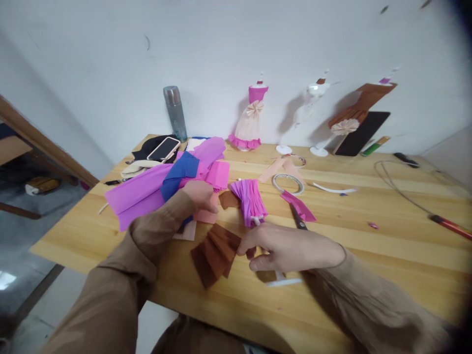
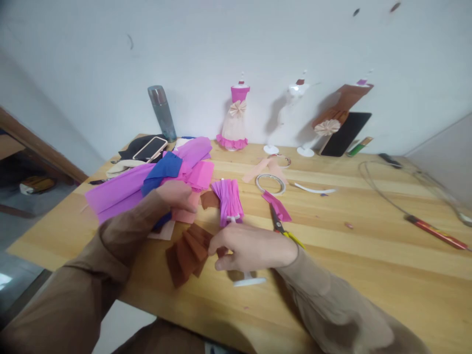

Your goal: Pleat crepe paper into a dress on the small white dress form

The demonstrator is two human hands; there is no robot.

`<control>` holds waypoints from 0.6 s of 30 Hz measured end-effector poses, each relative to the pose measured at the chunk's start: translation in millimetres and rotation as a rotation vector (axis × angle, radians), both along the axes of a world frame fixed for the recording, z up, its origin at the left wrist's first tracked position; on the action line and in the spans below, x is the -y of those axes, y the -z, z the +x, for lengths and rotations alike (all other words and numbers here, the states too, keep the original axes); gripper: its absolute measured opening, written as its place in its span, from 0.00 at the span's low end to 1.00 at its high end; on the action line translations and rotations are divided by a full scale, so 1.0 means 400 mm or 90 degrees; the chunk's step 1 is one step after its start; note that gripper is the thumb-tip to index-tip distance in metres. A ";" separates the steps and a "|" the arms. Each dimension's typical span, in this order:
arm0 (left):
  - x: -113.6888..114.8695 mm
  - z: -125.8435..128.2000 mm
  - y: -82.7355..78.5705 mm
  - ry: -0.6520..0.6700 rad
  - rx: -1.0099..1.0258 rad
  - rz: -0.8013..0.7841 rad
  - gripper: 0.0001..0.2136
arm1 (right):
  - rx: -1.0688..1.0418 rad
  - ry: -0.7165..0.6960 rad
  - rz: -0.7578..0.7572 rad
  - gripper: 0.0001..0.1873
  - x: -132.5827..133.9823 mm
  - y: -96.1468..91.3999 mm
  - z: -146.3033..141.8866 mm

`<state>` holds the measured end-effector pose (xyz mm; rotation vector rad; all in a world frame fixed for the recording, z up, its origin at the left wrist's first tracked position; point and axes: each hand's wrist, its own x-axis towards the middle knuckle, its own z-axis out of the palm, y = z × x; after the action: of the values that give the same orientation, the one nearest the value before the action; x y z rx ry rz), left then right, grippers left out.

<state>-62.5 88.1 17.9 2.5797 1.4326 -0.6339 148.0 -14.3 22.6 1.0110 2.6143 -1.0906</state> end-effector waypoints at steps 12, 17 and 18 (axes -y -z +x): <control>-0.026 -0.019 -0.042 0.020 0.044 -0.108 0.12 | -0.051 -0.030 0.002 0.14 0.028 0.000 -0.019; -0.046 -0.041 -0.075 -0.030 0.163 0.045 0.18 | -0.073 -0.047 0.000 0.14 0.026 0.004 -0.021; -0.059 -0.044 -0.079 -0.069 0.199 0.125 0.17 | -0.070 -0.046 -0.002 0.14 0.025 0.004 -0.021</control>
<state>-80.3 111.9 49.4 2.5716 1.5776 -0.0712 139.7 -24.3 21.1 0.8712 2.7111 -1.1640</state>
